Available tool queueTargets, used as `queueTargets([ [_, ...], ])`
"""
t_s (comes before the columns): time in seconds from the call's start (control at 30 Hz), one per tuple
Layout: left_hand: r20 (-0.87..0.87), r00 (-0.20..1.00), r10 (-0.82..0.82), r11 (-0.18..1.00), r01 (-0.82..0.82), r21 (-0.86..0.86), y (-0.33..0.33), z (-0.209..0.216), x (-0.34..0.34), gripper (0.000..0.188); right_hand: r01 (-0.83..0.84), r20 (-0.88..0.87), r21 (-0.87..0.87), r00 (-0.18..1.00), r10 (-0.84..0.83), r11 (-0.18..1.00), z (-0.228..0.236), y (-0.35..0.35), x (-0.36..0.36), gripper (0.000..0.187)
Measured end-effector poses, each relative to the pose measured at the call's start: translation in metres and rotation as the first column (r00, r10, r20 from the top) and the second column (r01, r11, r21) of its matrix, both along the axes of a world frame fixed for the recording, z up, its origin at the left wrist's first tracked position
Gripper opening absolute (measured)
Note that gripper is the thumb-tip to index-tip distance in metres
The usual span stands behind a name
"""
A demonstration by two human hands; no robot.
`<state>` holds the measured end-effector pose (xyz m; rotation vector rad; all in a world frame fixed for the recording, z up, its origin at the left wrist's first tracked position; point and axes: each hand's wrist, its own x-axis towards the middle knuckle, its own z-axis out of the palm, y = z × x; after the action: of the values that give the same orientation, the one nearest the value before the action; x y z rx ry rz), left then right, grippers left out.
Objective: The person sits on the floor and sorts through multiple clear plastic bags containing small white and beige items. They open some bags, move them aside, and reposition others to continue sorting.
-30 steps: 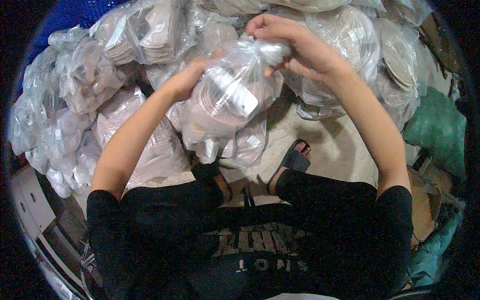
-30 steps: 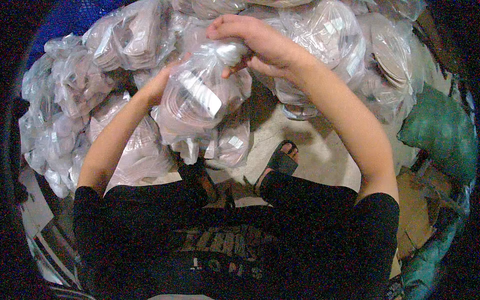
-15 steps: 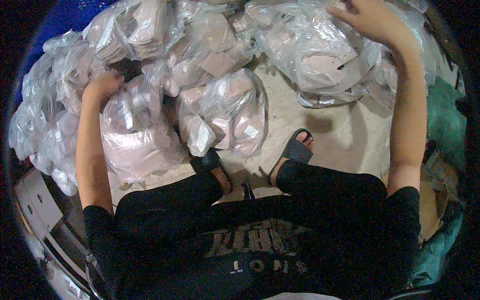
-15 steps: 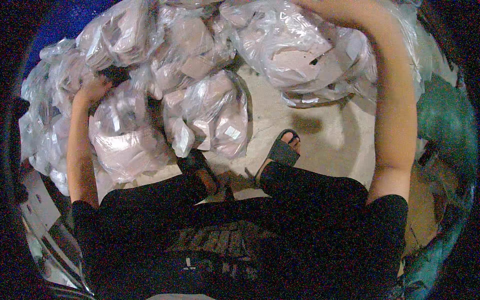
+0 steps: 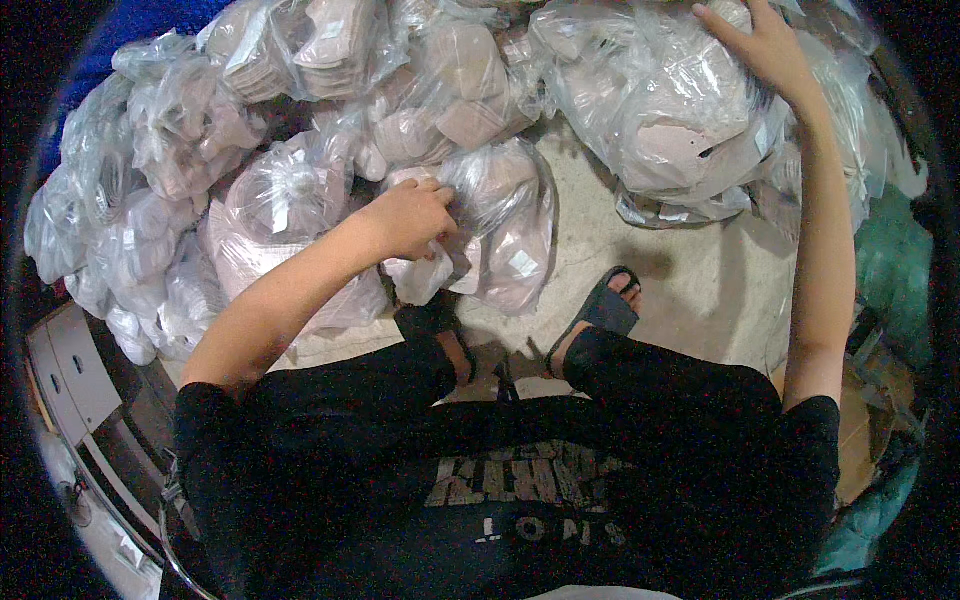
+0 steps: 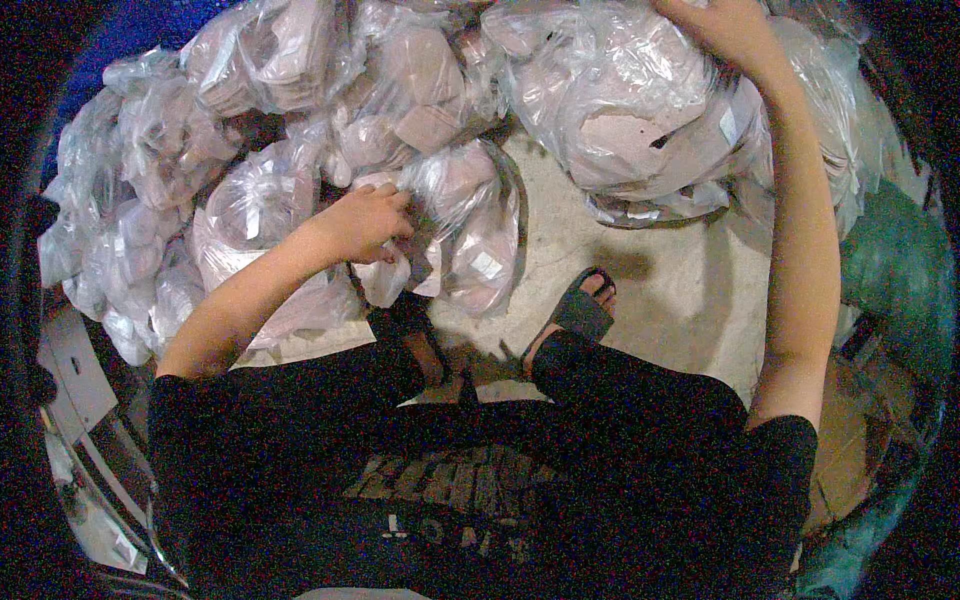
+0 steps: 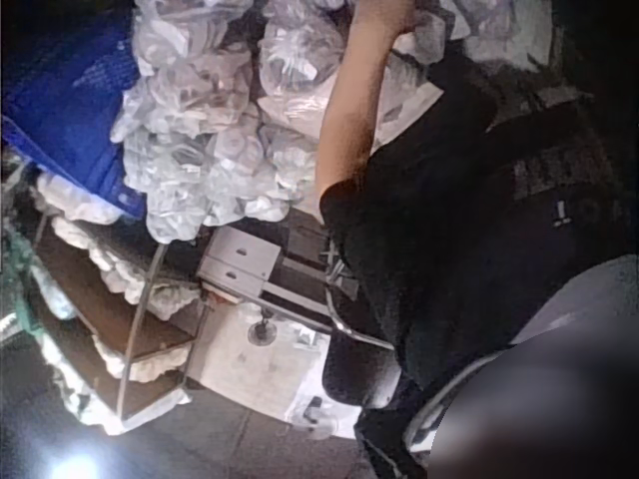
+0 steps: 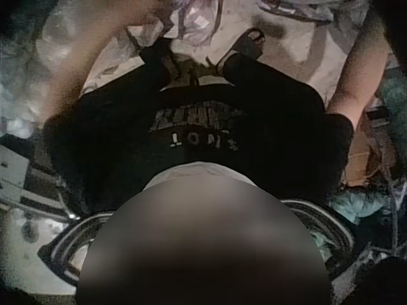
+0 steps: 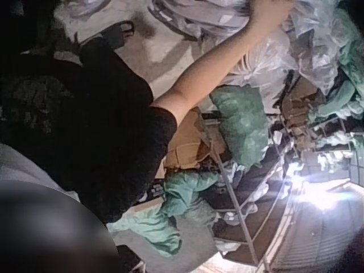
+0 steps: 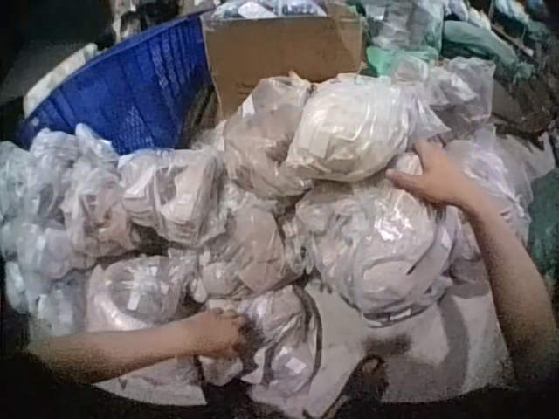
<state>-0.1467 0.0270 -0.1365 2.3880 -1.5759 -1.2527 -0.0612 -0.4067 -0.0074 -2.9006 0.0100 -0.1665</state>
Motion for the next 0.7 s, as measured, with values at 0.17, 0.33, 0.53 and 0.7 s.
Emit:
queueTargets([
  [0.17,-0.24,0.909,0.34,0.894,-0.391,-0.216,0.022,-0.006,0.038,0.036,-0.011,0.006,0.031,1.0,0.011,0.999,0.001,0.005,-0.001,0.073],
  [0.33,-0.567,0.38,0.731,0.443,-0.896,-0.03,0.015,0.031,0.071,0.042,-0.04,-0.004,0.044,0.999,0.04,0.998,0.003,0.005,0.0,0.073],
  [0.53,-0.764,0.219,0.607,0.343,-0.939,0.003,-0.006,0.056,0.078,0.047,-0.006,-0.031,0.062,0.999,0.008,0.998,0.004,0.004,0.001,0.074],
  [0.7,-0.803,0.213,0.556,0.37,-0.929,0.009,-0.013,0.055,0.079,0.046,-0.043,0.021,0.054,0.999,0.042,0.998,-0.001,0.002,0.002,0.077],
])
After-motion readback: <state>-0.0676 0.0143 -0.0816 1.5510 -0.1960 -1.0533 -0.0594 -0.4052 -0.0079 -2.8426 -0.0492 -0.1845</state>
